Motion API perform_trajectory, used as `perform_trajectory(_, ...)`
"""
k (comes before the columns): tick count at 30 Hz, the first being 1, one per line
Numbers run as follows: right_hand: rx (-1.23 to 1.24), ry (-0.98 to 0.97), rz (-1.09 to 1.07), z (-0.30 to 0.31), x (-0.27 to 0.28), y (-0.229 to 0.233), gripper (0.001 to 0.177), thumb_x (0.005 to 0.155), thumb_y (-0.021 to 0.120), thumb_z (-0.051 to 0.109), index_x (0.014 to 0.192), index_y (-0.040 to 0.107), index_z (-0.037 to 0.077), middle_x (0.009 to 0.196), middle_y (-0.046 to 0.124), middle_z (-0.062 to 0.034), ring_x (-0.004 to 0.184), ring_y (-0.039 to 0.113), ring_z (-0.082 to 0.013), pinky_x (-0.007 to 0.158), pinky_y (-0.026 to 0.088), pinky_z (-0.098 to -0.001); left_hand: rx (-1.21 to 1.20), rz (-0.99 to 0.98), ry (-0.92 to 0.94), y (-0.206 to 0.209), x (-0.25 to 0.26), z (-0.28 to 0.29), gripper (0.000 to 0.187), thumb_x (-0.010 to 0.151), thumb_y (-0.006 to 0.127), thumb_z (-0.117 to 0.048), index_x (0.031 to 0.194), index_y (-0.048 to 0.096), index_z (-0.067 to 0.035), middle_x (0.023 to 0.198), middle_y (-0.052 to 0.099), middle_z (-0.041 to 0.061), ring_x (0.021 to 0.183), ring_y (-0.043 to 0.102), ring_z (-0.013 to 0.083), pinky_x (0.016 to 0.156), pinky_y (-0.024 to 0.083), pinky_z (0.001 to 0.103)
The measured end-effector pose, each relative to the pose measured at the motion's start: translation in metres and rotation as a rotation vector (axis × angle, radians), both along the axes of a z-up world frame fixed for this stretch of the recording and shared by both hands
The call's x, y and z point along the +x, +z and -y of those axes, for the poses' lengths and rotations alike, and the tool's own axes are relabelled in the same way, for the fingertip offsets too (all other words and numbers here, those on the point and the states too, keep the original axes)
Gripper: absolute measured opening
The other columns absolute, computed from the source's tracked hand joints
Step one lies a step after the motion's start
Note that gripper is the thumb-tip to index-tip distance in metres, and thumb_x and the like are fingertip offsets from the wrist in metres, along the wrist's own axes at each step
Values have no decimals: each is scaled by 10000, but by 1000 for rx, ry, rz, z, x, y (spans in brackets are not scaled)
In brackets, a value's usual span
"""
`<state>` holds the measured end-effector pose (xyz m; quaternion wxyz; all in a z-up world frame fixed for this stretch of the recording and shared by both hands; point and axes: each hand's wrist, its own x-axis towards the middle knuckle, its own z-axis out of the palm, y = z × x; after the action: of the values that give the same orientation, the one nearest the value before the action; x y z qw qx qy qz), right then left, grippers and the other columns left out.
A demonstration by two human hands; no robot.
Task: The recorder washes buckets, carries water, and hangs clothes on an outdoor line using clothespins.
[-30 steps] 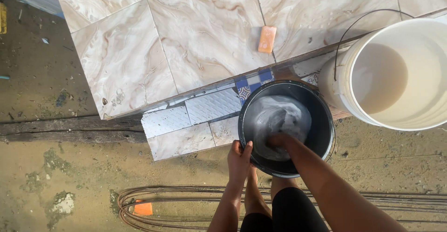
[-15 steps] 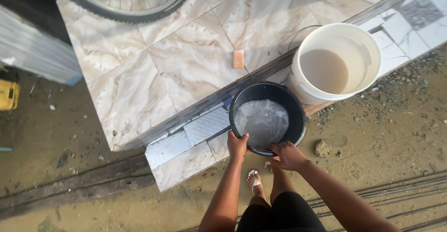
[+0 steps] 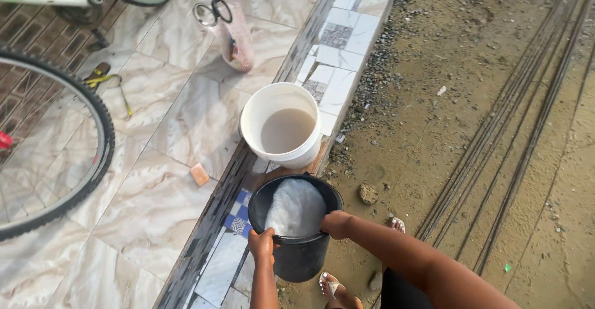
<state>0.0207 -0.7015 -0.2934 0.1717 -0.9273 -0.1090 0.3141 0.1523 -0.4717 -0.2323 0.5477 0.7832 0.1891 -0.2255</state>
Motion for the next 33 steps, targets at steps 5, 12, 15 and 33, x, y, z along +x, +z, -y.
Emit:
perform_trajectory(5,148,-182,199,91,-77,52,308,799,646,33,1099,687,89,1071,661,-133,1057,621,-349,916,492,-464,-40,-110,-35,-4,-43,108,260,712,685,11,884,491,5,702,613,161,451,581,249,386,480,358)
perform_trajectory(12,314,-462,439,238,-200,74,293,748,655,17,1028,569,18,1085,554,-169,1021,519,-348,879,447,-433,-47,-193,-183,-21,-120,300,213,748,656,-7,894,500,-5,739,618,145,441,590,239,362,483,380)
perform_trajectory(15,302,-642,365,310,-239,119,38,894,623,56,859,613,66,986,565,-130,941,510,-314,821,432,-419,106,-230,-274,-14,-148,393,260,767,678,4,921,472,41,738,589,176,429,583,269,358,513,384)
perform_trajectory(33,-25,-1834,328,723,-328,218,263,808,758,354,877,780,101,784,751,-116,681,728,-267,650,556,-391,-339,-446,-1272,-42,-139,999,290,952,685,-164,1198,548,-96,1008,750,122,745,747,226,612,648,448)
